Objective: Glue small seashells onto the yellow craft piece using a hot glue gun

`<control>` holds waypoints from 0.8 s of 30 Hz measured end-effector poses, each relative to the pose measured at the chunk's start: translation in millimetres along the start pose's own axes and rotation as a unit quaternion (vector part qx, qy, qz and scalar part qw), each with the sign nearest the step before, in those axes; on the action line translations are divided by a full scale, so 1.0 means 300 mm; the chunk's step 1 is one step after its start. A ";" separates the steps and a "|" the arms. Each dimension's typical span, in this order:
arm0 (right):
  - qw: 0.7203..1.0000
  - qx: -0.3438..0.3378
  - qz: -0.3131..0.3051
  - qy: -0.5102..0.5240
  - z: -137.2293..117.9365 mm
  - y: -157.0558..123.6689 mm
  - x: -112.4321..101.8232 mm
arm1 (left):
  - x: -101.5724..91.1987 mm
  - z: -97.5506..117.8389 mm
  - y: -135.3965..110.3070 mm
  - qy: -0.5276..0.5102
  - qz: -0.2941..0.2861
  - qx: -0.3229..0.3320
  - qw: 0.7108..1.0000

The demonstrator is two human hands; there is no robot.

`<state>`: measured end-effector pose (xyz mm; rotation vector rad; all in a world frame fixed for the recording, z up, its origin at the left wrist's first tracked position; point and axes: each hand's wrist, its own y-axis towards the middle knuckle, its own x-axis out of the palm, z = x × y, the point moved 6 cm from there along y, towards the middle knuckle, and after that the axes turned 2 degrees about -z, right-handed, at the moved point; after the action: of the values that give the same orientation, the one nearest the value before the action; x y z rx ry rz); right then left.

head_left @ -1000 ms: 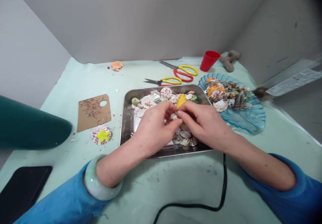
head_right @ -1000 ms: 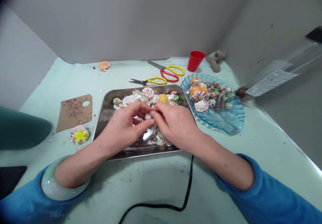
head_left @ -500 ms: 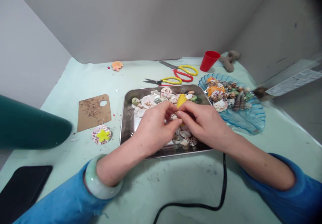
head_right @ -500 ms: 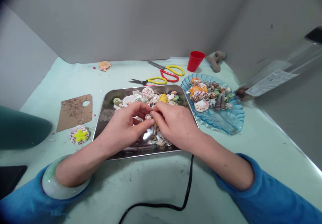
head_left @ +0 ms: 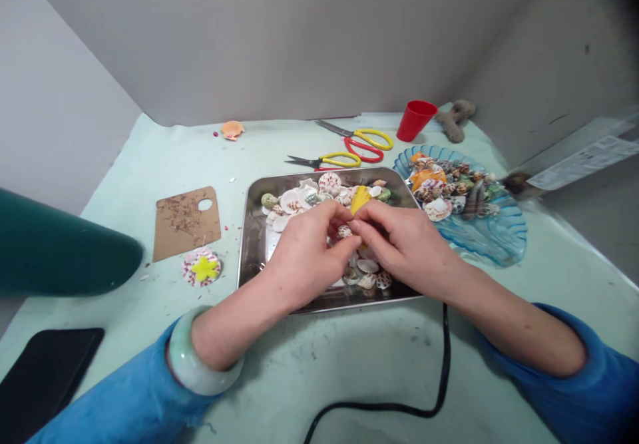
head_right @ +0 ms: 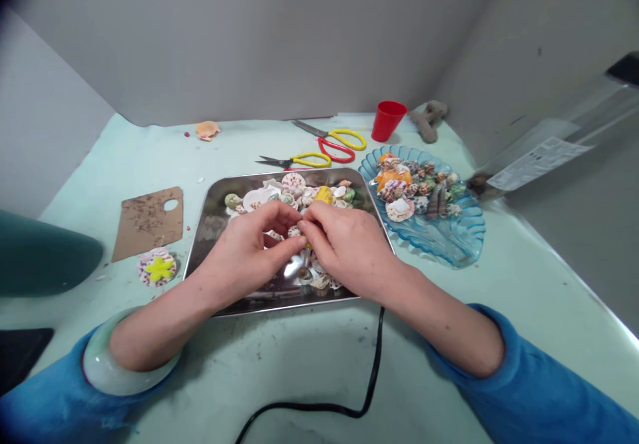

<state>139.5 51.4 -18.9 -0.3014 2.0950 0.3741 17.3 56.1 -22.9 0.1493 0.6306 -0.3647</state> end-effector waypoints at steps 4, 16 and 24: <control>1.000 0.001 0.001 0.000 -0.002 -0.002 0.000 | 0.000 0.000 -0.002 0.003 0.000 0.002 1.000; 1.000 0.000 0.001 0.002 0.000 0.001 0.003 | 0.001 -0.003 -0.001 0.000 -0.002 -0.004 1.000; 1.000 -0.001 0.001 0.003 0.001 -0.001 0.001 | 0.004 -0.007 -0.002 -0.032 -0.004 -0.005 0.999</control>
<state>139.5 51.3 -19.3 -0.3015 2.1006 0.3771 16.8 55.8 -25.2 0.1258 0.5691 -0.3727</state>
